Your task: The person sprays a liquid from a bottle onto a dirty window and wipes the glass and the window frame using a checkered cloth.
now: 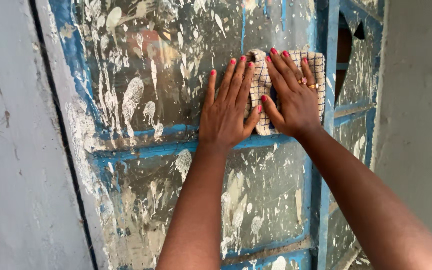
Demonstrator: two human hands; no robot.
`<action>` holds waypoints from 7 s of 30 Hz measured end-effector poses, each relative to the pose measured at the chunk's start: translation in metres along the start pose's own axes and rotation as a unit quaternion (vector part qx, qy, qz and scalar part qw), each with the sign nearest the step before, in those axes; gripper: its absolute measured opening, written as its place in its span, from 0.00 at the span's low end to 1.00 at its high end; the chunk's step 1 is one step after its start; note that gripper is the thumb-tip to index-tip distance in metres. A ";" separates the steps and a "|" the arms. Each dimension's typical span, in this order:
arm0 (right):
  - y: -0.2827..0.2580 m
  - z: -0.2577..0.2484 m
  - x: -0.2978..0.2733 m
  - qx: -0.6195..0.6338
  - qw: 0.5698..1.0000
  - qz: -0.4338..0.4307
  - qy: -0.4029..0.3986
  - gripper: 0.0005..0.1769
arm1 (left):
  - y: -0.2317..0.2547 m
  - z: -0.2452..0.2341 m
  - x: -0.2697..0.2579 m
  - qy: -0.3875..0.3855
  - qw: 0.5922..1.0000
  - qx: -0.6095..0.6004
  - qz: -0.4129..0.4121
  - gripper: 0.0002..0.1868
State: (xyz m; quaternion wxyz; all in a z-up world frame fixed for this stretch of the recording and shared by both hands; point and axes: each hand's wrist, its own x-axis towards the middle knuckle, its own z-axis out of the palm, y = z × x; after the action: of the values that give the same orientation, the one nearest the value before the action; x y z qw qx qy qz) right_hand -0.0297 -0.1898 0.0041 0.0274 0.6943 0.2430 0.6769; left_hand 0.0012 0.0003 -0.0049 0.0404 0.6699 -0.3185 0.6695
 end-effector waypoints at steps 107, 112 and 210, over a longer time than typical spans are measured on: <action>0.030 0.018 0.044 0.017 0.988 0.059 0.142 0.25 | -0.002 0.006 0.006 -0.024 0.998 0.029 -0.049 0.47; 0.027 0.015 0.041 0.010 0.989 0.048 0.139 0.28 | 0.000 0.004 0.002 -0.040 0.997 0.031 -0.055 0.46; 0.031 0.012 0.018 -0.027 0.998 -0.047 -0.010 0.39 | -0.012 -0.005 0.007 -0.005 0.998 0.050 -0.048 0.45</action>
State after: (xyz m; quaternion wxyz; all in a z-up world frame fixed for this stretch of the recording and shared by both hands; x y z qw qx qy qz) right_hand -0.0095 -0.2066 0.0309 0.0807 0.6877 0.2568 0.6743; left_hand 0.0017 0.0100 0.0066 0.0370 0.6891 -0.2527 0.6782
